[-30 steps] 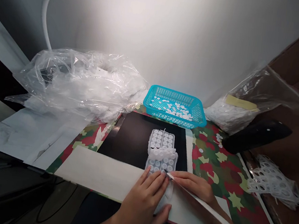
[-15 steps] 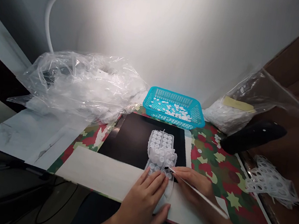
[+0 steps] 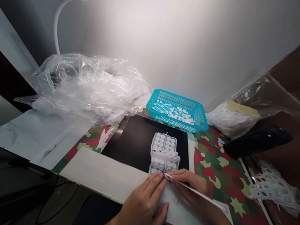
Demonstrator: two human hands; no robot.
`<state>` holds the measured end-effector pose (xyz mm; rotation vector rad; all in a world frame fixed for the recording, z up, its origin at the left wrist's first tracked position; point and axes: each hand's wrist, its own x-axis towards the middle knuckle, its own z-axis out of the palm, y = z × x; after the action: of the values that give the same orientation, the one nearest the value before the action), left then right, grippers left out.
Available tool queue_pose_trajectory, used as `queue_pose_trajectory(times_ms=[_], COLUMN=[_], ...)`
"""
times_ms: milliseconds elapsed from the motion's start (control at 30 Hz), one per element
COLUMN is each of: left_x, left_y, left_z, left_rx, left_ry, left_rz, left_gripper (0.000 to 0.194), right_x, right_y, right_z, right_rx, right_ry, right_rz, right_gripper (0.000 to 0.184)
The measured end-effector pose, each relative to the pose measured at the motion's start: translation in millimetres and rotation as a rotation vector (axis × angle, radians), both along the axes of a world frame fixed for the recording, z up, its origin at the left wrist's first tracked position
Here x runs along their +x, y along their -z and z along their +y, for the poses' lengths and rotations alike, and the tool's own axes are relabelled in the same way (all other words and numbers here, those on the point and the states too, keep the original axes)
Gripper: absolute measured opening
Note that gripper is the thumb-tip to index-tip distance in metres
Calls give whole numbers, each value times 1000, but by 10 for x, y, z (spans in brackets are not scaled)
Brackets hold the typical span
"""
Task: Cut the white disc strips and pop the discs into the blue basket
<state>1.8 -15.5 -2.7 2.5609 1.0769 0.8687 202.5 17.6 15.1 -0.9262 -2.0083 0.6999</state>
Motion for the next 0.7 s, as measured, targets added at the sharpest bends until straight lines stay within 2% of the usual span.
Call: queue_pose_trajectory(times_ms=[133,300,433,533,600,700], left_x=[11,16,12,5,0,-4], left_y=[-2,-28,-28,-20,-18,-17], left_z=[14,23,27,22,17,11], left_rx=[46,73,82,73,70,67], left_ry=[-25,-36,-33,-26,-23,-24], left_rz=[-11,-23,-16,10,15,12], left_gripper=[46,44,44,45,45,46], right_x=[84,107,40,-5,-14,-3], right_y=[61,44,57,79,62,-17], right_z=[3,-8,-4,19,27,12], right_rx=[-30,69,188,286,287,210], right_ry=[-38,-82,-13,67,76,76], right_rz=[-41,-177,-261,-250,-237,-194], right_gripper=[20,28,33,32,28,20])
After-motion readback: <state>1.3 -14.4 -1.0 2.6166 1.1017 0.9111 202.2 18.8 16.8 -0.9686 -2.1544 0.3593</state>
